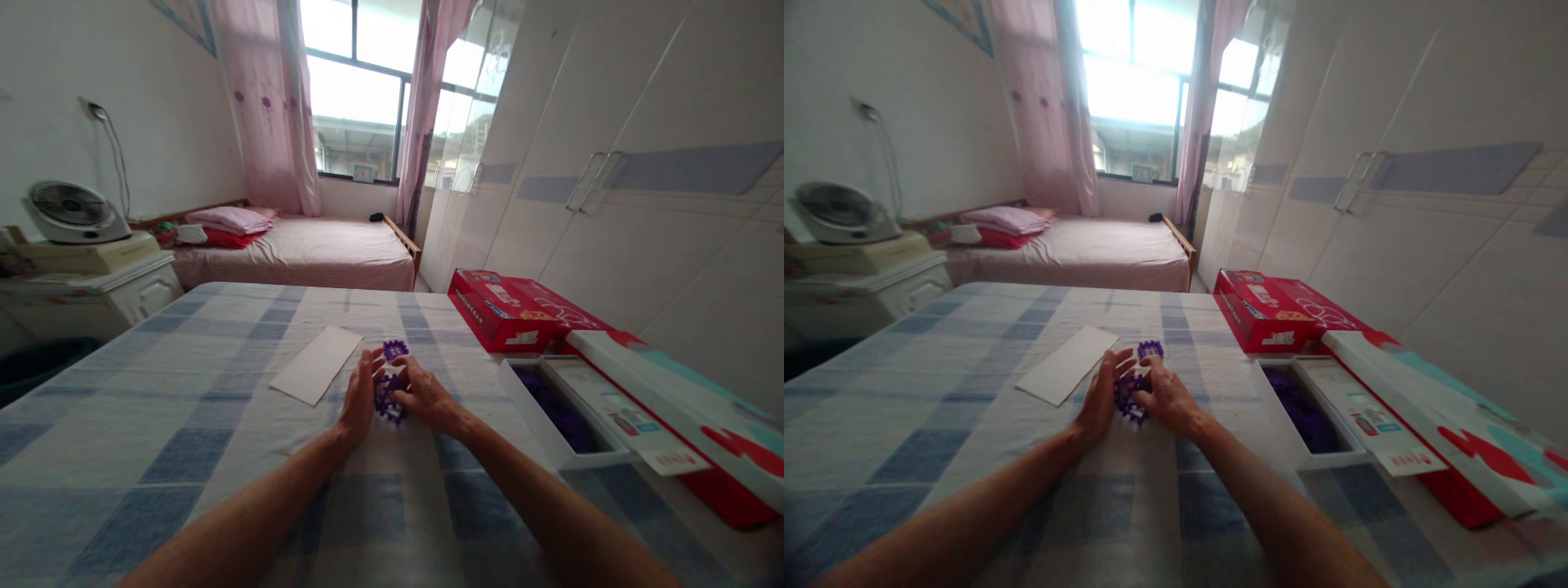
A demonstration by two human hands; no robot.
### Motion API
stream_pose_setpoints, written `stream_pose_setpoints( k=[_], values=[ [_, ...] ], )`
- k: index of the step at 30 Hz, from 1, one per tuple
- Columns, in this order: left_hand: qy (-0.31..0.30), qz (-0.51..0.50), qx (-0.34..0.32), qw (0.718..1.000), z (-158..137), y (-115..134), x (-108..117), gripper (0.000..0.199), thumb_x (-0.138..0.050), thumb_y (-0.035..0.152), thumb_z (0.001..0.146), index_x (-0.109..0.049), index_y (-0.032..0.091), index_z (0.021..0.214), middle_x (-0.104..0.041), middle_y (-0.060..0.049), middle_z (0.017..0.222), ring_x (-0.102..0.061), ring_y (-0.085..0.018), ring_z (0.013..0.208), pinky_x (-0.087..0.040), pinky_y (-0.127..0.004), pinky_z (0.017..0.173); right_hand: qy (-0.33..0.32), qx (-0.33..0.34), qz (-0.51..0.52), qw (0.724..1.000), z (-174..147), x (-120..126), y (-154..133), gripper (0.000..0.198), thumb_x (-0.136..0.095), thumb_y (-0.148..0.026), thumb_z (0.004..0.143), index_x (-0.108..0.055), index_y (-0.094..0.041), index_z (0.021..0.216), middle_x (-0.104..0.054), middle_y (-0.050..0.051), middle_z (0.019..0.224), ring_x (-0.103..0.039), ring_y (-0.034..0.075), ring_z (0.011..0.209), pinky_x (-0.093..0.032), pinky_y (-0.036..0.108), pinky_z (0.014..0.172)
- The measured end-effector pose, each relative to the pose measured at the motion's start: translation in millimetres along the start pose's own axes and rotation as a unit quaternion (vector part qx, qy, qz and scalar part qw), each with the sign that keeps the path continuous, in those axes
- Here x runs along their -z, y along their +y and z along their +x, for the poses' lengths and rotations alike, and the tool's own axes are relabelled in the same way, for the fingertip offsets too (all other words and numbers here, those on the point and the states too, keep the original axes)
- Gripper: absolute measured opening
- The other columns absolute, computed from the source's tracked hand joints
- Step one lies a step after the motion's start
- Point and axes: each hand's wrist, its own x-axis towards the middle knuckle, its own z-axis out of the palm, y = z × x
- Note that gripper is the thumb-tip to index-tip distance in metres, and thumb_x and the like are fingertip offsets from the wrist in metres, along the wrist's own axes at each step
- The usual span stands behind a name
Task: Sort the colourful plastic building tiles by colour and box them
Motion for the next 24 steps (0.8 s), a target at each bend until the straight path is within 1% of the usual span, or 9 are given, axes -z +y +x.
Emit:
stream_pose_setpoints(
  k=[2,5,7,9,12,15,18,21,24],
  values=[
    [0.029,0.001,-0.013,0.999,2,-2,0,0.066,-0.038,0.069,0.08,-0.055,0.015,0.114,-0.053,-0.015,0.128,-0.052,-0.025,0.116,-0.043,-0.037,0.096,0.012,-0.028,-0.023,0.999,14,9,4,0.04,-0.051,-0.017,0.077,-0.046,-0.016,0.117,-0.063,0.0,0.085,-0.058,0.011,0.074,-0.044,0.022,0.07],
    [0.044,0.006,-0.018,0.999,4,-4,0,0.064,-0.038,0.067,0.081,-0.052,0.016,0.116,-0.048,-0.015,0.132,-0.052,-0.023,0.116,-0.044,-0.034,0.095,0.028,-0.063,-0.098,0.993,42,18,12,0.022,-0.046,-0.02,0.081,-0.058,-0.016,0.099,-0.064,0.004,0.092,-0.058,0.013,0.086,-0.043,0.024,0.078],
    [0.041,0.011,-0.017,0.999,5,-6,1,0.062,-0.039,0.066,0.082,-0.052,0.017,0.117,-0.047,-0.014,0.132,-0.052,-0.023,0.115,-0.044,-0.034,0.096,0.043,-0.083,-0.135,0.986,60,18,19,0.017,-0.049,-0.022,0.08,-0.06,-0.015,0.09,-0.062,0.007,0.097,-0.055,0.017,0.095,-0.042,0.03,0.084],
    [0.037,0.011,-0.017,0.999,6,-8,2,0.061,-0.039,0.065,0.082,-0.053,0.017,0.117,-0.048,-0.014,0.131,-0.052,-0.023,0.114,-0.043,-0.036,0.096,0.056,-0.099,-0.154,0.981,71,13,25,0.016,-0.055,-0.025,0.076,-0.06,-0.014,0.086,-0.059,0.01,0.099,-0.052,0.022,0.101,-0.04,0.036,0.086],
    [0.033,0.007,-0.022,0.999,5,-8,2,0.061,-0.042,0.066,0.081,-0.054,0.016,0.115,-0.049,-0.014,0.129,-0.052,-0.023,0.113,-0.043,-0.036,0.096,0.067,-0.115,-0.17,0.976,77,3,29,0.019,-0.06,-0.019,0.069,-0.059,-0.015,0.087,-0.056,0.011,0.101,-0.051,0.025,0.1,-0.04,0.041,0.086],
    [0.028,0.002,-0.027,0.999,3,-7,3,0.06,-0.044,0.066,0.079,-0.056,0.017,0.112,-0.05,-0.012,0.128,-0.053,-0.023,0.112,-0.042,-0.036,0.096,0.089,-0.104,-0.16,0.978,75,-6,25,0.03,-0.057,-0.009,0.066,-0.057,-0.017,0.095,-0.051,0.01,0.108,-0.052,0.019,0.093,-0.041,0.034,0.084],
    [0.023,0.002,-0.032,0.999,3,-7,4,0.058,-0.045,0.065,0.08,-0.058,0.018,0.111,-0.052,-0.011,0.126,-0.054,-0.022,0.111,-0.043,-0.036,0.095,0.114,-0.075,-0.131,0.982,67,-5,17,0.032,-0.052,-0.006,0.068,-0.056,-0.019,0.096,-0.051,0.006,0.104,-0.052,0.013,0.088,-0.042,0.026,0.082],
    [0.023,0.008,-0.03,0.999,6,-9,7,0.058,-0.045,0.065,0.08,-0.059,0.018,0.11,-0.054,-0.011,0.124,-0.055,-0.022,0.11,-0.044,-0.036,0.094,0.149,-0.07,-0.1,0.981,47,18,13,0.026,-0.048,-0.006,0.069,-0.055,-0.019,0.091,-0.053,0.004,0.094,-0.052,0.012,0.088,-0.042,0.024,0.082],
    [0.023,0.015,-0.028,0.999,8,-12,8,0.059,-0.045,0.065,0.079,-0.06,0.017,0.109,-0.057,-0.011,0.12,-0.056,-0.022,0.108,-0.044,-0.036,0.093,0.191,-0.089,-0.076,0.974,12,68,24,0.025,-0.045,-0.01,0.07,-0.053,-0.018,0.092,-0.054,0.003,0.089,-0.053,0.013,0.08,-0.044,0.025,0.076]
  ],
)
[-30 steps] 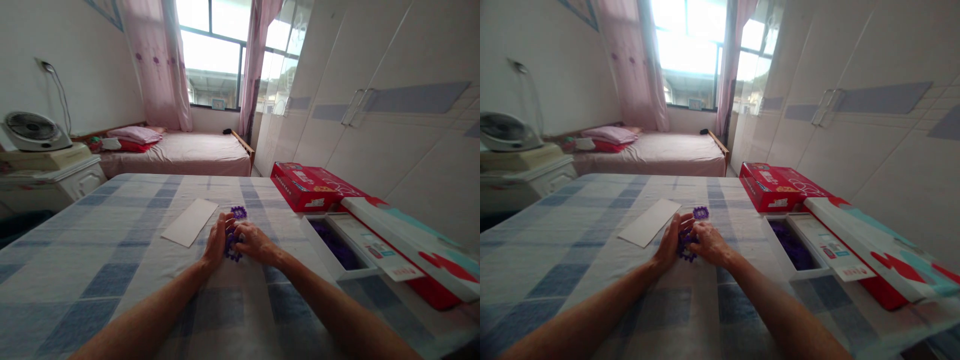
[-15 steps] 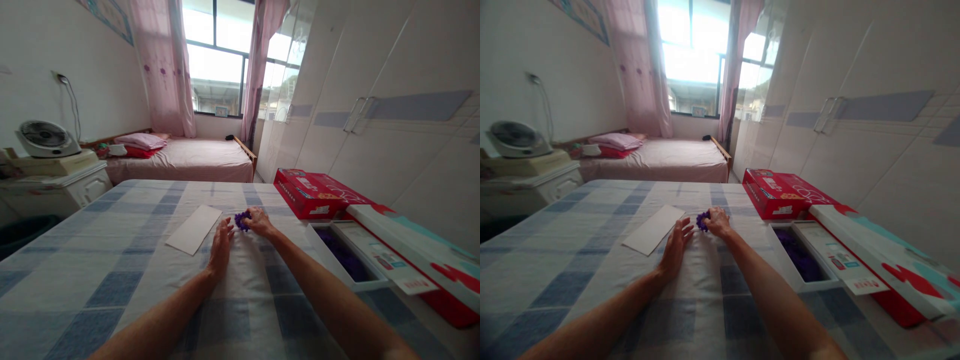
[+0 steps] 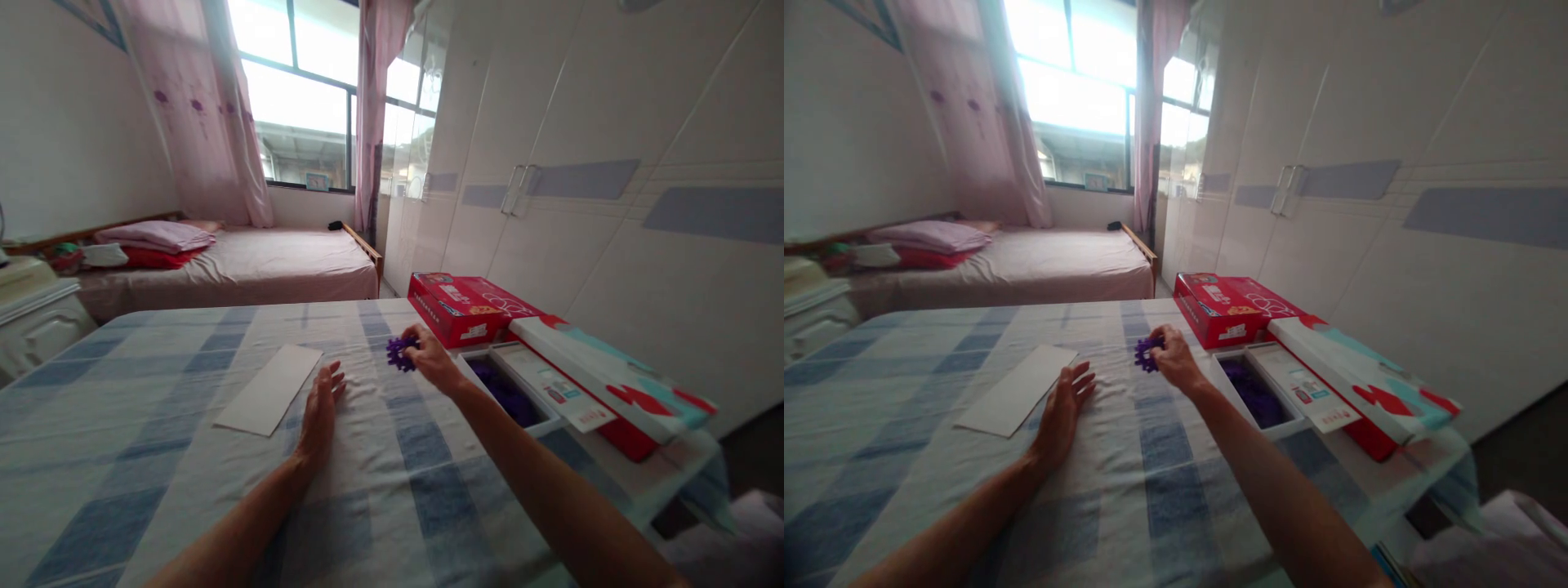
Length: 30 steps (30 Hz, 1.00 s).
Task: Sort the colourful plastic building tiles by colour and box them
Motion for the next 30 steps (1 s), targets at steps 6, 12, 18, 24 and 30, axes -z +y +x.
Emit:
stream_pose_setpoints(
  k=[6,12,18,24,30],
  values=[
    [-0.005,0.01,-0.002,1.0,-1,2,-1,0.063,-0.046,0.068,0.077,-0.06,0.016,0.109,-0.057,-0.011,0.118,-0.055,-0.023,0.107,-0.043,-0.038,0.094,0.082,-0.134,-0.008,0.988,-22,108,75,0.028,-0.046,-0.017,0.067,-0.055,-0.017,0.093,-0.057,0.0,0.073,-0.053,0.013,0.065,-0.045,0.025,0.062],
    [-0.035,0.033,-0.012,0.999,-4,5,0,0.061,-0.043,0.066,0.08,-0.058,0.015,0.11,-0.056,-0.012,0.117,-0.055,-0.024,0.108,-0.044,-0.042,0.093,0.048,-0.116,-0.023,0.992,-46,120,106,0.038,-0.048,-0.011,0.057,-0.063,-0.016,0.092,-0.065,0.006,0.093,-0.061,0.018,0.087,-0.048,0.031,0.083],
    [-0.079,0.097,-0.066,0.99,-9,12,-1,0.057,-0.044,0.061,0.081,-0.056,0.015,0.111,-0.055,-0.012,0.117,-0.055,-0.025,0.107,-0.048,-0.041,0.09,0.092,-0.036,-0.129,0.987,-79,112,90,0.038,-0.043,-0.017,0.074,-0.061,-0.015,0.108,-0.06,0.011,0.114,-0.055,0.022,0.109,-0.042,0.038,0.096],
    [-0.074,0.248,-0.126,0.958,-7,34,-1,0.053,-0.041,0.056,0.081,-0.056,0.015,0.111,-0.05,-0.013,0.124,-0.051,-0.027,0.113,-0.048,-0.041,0.09,0.057,0.042,-0.188,0.98,-112,98,80,0.037,-0.045,-0.031,0.085,-0.058,-0.016,0.116,-0.054,0.011,0.127,-0.048,0.021,0.12,-0.038,0.039,0.103],
    [-0.085,0.472,-0.157,0.864,27,65,30,0.062,-0.042,0.059,0.07,-0.059,0.012,0.106,-0.051,-0.017,0.123,-0.048,-0.031,0.117,-0.045,-0.043,0.093,0.177,0.049,-0.302,0.935,-146,128,108,0.041,-0.04,-0.039,0.089,-0.054,-0.014,0.119,-0.055,0.012,0.124,-0.044,0.024,0.122,-0.033,0.043,0.105]
  ],
)
